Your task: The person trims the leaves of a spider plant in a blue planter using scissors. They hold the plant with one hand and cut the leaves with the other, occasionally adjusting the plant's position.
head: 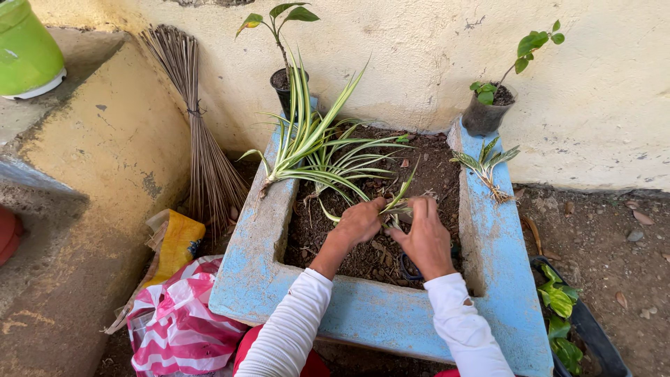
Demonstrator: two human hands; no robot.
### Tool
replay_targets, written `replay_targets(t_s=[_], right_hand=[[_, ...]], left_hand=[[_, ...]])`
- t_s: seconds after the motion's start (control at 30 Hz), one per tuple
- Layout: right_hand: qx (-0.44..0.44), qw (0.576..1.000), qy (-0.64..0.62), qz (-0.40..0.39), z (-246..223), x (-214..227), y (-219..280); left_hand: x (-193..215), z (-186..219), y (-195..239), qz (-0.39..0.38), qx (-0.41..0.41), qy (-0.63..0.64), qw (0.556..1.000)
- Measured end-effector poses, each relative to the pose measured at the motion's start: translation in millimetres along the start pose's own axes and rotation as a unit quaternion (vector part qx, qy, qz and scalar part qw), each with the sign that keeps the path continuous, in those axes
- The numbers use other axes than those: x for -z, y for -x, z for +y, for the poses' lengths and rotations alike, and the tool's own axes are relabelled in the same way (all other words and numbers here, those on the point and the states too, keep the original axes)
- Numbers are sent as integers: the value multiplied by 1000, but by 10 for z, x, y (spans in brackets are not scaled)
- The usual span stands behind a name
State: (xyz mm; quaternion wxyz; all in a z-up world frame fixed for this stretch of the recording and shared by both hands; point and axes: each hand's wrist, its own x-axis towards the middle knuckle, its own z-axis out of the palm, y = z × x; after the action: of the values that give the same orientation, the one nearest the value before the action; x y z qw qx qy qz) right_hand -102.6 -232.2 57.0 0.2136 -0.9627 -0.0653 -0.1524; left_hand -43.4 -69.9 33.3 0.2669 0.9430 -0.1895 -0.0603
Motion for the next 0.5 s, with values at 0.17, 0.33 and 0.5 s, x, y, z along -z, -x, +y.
replay_targets(t_s=[0.17, 0.33, 0.5], right_hand=[[116, 990, -6, 77, -34, -273, 12], [41, 994, -98, 15, 211, -465, -66], [-128, 922, -349, -104, 277, -305, -120]], left_hand=[[161, 193, 91, -69, 53, 37, 995], [189, 183, 96, -64, -4, 98, 993], [276, 161, 72, -104, -20, 178, 978]])
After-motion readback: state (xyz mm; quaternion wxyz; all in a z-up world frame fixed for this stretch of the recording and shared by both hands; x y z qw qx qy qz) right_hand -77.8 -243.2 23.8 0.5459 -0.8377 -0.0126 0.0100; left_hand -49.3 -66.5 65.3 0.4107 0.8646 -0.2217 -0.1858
